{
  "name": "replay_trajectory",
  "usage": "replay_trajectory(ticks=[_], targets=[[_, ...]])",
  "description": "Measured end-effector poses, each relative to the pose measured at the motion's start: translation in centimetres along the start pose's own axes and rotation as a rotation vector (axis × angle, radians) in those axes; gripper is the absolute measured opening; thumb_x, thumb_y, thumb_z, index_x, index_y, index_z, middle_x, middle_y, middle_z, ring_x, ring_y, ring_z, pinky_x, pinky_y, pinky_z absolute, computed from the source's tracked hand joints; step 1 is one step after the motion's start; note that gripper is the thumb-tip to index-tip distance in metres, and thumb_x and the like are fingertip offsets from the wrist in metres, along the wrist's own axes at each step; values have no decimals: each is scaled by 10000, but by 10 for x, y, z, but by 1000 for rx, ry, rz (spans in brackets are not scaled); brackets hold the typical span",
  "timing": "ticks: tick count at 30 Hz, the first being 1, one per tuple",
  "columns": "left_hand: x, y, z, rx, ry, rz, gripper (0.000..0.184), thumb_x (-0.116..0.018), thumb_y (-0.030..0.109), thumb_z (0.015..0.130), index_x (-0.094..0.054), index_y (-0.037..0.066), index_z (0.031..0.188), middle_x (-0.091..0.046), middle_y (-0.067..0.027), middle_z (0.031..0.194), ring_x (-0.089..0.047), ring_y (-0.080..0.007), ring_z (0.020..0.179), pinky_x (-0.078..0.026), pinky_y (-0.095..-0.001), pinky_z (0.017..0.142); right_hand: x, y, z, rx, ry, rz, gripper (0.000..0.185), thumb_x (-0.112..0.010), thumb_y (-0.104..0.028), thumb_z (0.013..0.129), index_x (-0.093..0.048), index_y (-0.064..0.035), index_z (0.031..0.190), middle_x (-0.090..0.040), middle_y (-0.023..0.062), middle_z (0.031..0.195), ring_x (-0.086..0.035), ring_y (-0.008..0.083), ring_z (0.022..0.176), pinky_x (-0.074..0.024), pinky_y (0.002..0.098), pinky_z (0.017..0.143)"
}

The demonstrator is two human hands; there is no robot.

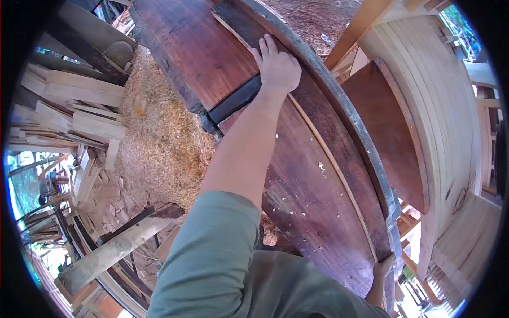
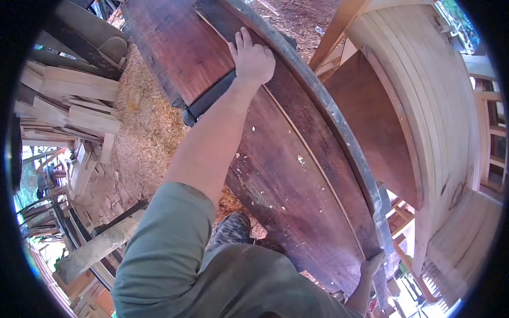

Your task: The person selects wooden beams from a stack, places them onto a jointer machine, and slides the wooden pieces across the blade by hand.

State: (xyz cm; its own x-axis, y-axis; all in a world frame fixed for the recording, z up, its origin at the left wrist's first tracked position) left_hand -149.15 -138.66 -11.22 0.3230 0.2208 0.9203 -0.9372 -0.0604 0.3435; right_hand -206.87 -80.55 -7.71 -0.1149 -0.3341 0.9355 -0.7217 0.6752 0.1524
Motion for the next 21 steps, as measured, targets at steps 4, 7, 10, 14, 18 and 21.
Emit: replay_trajectory(ticks=[4, 7, 10, 14, 18, 21], targets=[[-3, -17, 21, -5, 30, 26, 495, -422, 288, 971, -703, -87, 1129, -240, -278, 1614, -211, -422, 1505, -126, -595, 1226, 5, -25, 3, -3, -22, -3, 700, -558, 40, 698, -411, 56, 1382, -469, 293, 1381, -415, 482, 1328, -285, 547, 1144], [-3, -26, 31, 0, 33, 16, 491, -425, 288, 967, -708, -81, 1123, -253, -280, 1609, -220, -419, 1503, -131, -604, 1221, 5, -38, -1, 37, -1, 41, 733, -565, 30, 704, -389, 62, 1415, -464, 299, 1390, -414, 481, 1336, -281, 547, 1152], [-1, -34, 42, -11, 70, -4, 499, -424, 293, 964, -704, -85, 1132, -275, -278, 1600, -236, -412, 1497, -134, -616, 1214, -7, -35, 11, 84, 57, 27, 770, -565, 21, 714, -356, 61, 1454, -455, 306, 1408, -401, 478, 1355, -271, 545, 1161], [4, -50, 60, -37, 126, 32, 516, -411, 307, 959, -701, -70, 1160, -314, -263, 1588, -271, -410, 1480, -153, -622, 1202, -10, -50, 11, 60, 47, -116, 823, -555, 18, 726, -297, 58, 1507, -421, 324, 1456, -365, 474, 1400, -257, 534, 1177], [16, -64, 80, -64, 192, -36, 501, -457, 295, 935, -707, -98, 1119, -346, -308, 1544, -273, -446, 1461, -123, -652, 1192, -8, -75, 11, 122, 138, 25, 859, -551, 37, 719, -267, 61, 1530, -422, 325, 1463, -359, 472, 1409, -270, 489, 1184], [22, -71, 95, -62, 109, 69, 506, -454, 308, 950, -698, -107, 1107, -411, -347, 1490, -374, -471, 1411, -248, -595, 1184, -7, -90, 12, 135, 118, 36, 848, -554, 47, 728, -273, 63, 1528, -422, 329, 1466, -371, 473, 1401, -284, 481, 1177]])
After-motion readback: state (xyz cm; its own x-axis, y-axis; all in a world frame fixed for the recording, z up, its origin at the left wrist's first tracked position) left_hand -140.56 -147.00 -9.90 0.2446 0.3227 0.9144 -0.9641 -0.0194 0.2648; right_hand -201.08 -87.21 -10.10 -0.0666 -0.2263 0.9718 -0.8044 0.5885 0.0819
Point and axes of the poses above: each hand's wrist, its own z-axis towards the middle knuckle, its own x-axis out of the back of the hand, y = z × x, the point moved 7 cm from there along z, towards the middle knuckle
